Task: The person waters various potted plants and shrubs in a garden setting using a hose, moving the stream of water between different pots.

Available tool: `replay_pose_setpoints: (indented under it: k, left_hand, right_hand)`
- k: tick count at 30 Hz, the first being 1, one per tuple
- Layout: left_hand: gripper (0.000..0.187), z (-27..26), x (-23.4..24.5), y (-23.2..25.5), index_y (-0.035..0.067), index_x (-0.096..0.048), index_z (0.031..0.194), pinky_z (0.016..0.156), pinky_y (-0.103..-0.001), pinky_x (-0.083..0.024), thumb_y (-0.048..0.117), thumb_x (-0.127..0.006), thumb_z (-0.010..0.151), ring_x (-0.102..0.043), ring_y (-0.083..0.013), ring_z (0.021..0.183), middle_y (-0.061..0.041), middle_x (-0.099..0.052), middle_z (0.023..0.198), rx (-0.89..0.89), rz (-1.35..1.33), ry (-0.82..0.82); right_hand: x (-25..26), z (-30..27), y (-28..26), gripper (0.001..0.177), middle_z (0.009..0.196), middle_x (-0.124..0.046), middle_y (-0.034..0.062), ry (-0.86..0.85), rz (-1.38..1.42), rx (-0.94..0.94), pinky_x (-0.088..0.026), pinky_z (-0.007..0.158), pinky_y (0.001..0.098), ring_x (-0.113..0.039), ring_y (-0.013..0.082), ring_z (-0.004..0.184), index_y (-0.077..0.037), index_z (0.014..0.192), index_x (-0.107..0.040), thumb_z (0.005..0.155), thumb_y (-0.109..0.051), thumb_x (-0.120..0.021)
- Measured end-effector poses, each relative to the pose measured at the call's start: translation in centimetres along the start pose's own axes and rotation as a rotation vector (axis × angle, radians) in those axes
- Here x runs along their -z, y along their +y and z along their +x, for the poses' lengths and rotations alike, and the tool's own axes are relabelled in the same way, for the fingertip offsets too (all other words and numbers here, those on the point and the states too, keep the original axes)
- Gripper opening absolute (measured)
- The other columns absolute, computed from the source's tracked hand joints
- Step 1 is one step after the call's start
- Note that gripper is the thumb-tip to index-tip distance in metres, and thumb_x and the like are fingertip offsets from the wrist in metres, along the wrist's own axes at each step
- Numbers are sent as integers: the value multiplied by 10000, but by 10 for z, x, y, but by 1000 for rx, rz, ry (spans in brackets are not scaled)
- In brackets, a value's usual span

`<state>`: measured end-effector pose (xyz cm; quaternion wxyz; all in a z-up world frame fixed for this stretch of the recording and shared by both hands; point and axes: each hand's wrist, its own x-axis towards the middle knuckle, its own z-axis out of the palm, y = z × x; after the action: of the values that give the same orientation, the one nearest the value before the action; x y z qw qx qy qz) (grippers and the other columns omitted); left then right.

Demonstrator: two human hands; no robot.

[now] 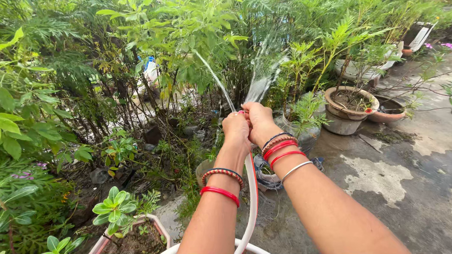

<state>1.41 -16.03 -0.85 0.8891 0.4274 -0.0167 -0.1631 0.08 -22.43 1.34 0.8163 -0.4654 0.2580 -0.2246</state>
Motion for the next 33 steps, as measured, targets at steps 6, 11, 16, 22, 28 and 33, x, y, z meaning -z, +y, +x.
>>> replay_pose_setpoints:
  k: [6,11,16,22,28,33]
  left_hand:
    - [201,21,3,-24,9,-607,800,469,-334,-399,73,-526,973,-518,-150,524,-58,-592,656,-30,82,64]
    - [204,29,2,-38,19,-599,775,497,-341,-412,67,-545,966,-531,-164,549,-62,-594,655,-65,72,110]
    - [173,8,-2,-27,2,-617,759,551,-360,-466,45,-576,921,-569,-160,610,-66,-646,721,-59,206,227]
    - [142,15,-6,-29,-11,-632,788,554,-388,-460,63,-576,895,-571,-186,631,-100,-655,759,-95,159,214]
    - [143,19,-12,-32,-60,-697,790,536,-382,-482,52,-617,830,-631,-183,630,-113,-698,752,-22,328,213]
    - [151,22,-19,-31,41,-583,699,412,-389,-314,61,-585,849,-453,-180,450,-59,-518,577,-15,243,222]
  right_hand:
    - [-1,4,3,207,801,-694,172,254,-32,59,-500,504,422,-645,263,562,60,912,-636,806,-105,-700]
    - [8,-7,-5,508,1252,-646,278,500,-530,93,-531,969,482,-655,423,1124,30,1238,-669,831,-265,-744]
    - [5,-16,-3,746,1547,-303,277,561,-379,73,-339,1154,513,-325,422,1435,-12,1436,-404,816,-231,-757]
    - [3,-26,-10,664,1530,-395,259,513,-371,54,-405,1141,505,-442,415,1394,-9,1409,-496,823,-223,-722]
    - [13,-36,-23,675,1552,-362,250,483,-333,0,-433,1123,498,-467,433,1369,-37,1460,-436,860,-233,-676]
    - [18,-64,-51,729,1610,-264,157,440,-131,-117,-444,1080,634,-375,392,1430,-113,1517,-305,873,-207,-633]
